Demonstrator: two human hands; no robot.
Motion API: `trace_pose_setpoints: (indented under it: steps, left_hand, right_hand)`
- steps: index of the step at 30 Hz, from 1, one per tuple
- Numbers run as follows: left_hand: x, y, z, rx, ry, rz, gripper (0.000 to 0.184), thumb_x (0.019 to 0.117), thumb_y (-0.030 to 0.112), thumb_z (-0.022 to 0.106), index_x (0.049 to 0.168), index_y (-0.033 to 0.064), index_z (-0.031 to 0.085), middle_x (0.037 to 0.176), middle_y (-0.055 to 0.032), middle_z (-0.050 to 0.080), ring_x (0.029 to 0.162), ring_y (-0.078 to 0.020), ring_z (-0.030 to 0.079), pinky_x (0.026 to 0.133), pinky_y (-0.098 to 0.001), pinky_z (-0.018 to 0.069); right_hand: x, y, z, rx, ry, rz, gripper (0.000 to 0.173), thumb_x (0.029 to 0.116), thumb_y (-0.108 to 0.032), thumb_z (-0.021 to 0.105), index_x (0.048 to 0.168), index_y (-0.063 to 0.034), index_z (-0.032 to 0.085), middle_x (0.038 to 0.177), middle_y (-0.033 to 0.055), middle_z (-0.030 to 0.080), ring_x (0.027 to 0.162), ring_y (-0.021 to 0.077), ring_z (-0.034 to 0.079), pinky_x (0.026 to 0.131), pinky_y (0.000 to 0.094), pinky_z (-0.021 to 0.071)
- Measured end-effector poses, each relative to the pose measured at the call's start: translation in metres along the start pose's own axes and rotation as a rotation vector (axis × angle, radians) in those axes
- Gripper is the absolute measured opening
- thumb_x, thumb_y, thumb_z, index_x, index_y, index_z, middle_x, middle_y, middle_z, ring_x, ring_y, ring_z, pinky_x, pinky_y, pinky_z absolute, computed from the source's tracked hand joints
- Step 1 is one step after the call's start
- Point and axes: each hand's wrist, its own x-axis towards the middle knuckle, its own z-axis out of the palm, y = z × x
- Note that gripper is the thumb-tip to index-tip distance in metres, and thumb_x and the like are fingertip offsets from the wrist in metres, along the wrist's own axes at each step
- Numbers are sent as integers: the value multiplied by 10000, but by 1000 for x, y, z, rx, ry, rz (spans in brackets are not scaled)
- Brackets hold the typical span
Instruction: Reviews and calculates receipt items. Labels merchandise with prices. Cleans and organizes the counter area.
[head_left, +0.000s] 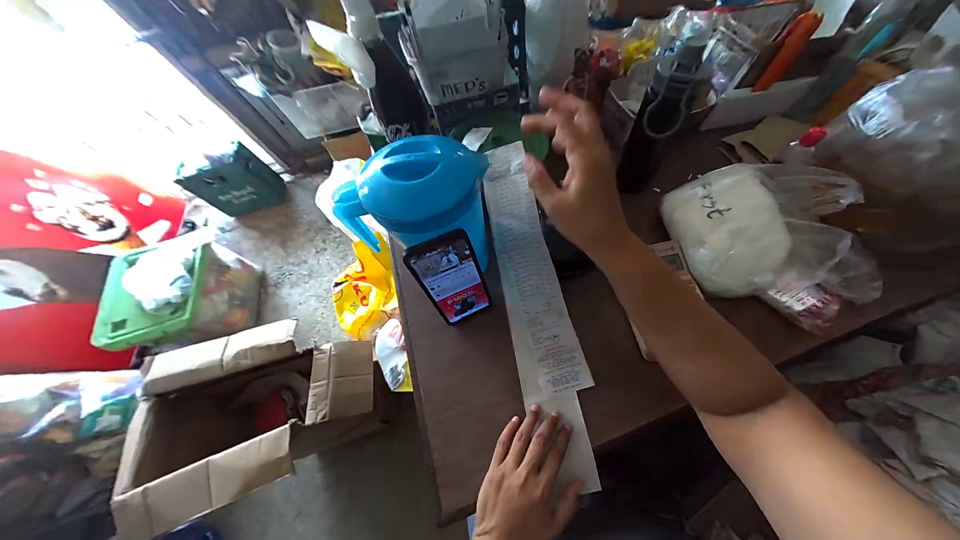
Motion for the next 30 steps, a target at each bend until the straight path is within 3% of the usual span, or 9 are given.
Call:
trace_pose_setpoints:
  steps: [6,9,12,15,18,21,25,27,30]
  left_hand:
    - [-5,-1,-2,-111,26,62,586,998,626,349,1281,243,692,1359,-18,670,1310,-212,581,1093,-415,429]
    - [-3,4,-5,-331,49,33,657,1031,633,267,1225,204,725,1261,-19,720,1222,-174,626,1047,-394,448]
    - [0,12,-8,-598,115,-66,495,1047,481,462,1196,93,731,1187,-89,723,1130,-190,639,1005,-399,483]
    - [16,9,-11,-595,173,-143,292,968,197,605,1186,44,727,1225,-131,697,1177,-240,625,1034,-426,488]
    - [33,-4,-17,-493,101,-153,317,970,221,587,1225,89,720,1306,-120,666,1228,-281,605,1023,-527,462]
    - [46,-13,-15,-444,48,-216,355,986,264,579,1270,86,697,1349,-135,635,1260,-319,579,1034,-573,436]
    - [49,-15,-1,-369,42,-298,374,979,280,597,1255,46,691,1324,-177,639,1269,-365,565,1067,-564,419]
    - [48,-14,0,-356,52,-293,350,978,281,601,1225,55,705,1294,-164,659,1256,-363,576,1065,-554,423]
    - [48,-19,0,-408,75,-301,336,978,259,593,1215,53,711,1278,-154,669,1232,-349,594,1046,-546,442]
  right_hand:
    - [-160,-20,-23,-34,-377,35,251,981,-163,640,1171,-22,724,1375,148,619,1257,277,602,1053,427,515]
    - [-234,-18,-26,-133,-604,79,296,1008,-215,615,1213,-32,726,1414,156,614,1354,334,543,1142,549,400]
    - [-275,-26,-38,-86,-627,92,334,1054,-236,531,1271,-51,706,1407,132,634,1405,313,510,1190,615,296]
    - [-286,-17,-68,-153,-415,115,305,1021,-239,587,1220,-60,732,1374,127,654,1358,308,557,1166,600,361]
    - [-275,2,-102,-351,-242,190,314,980,-217,657,1241,-51,715,1373,189,628,1317,388,563,1101,587,436]
    - [-265,21,-120,-467,-215,246,294,980,-200,667,1220,-38,718,1387,232,596,1313,451,534,1087,641,410]
    - [-250,39,-115,-551,-309,260,519,1021,-459,578,1293,-28,671,1461,226,544,1376,441,484,1128,644,356]
    - [-242,43,-107,-553,-330,238,554,1034,-488,531,1314,-27,657,1456,230,544,1373,444,487,1145,623,359]
    - [-235,48,-96,-559,-335,197,452,1048,-432,533,1181,-46,727,1422,209,582,1371,438,487,1141,625,357]
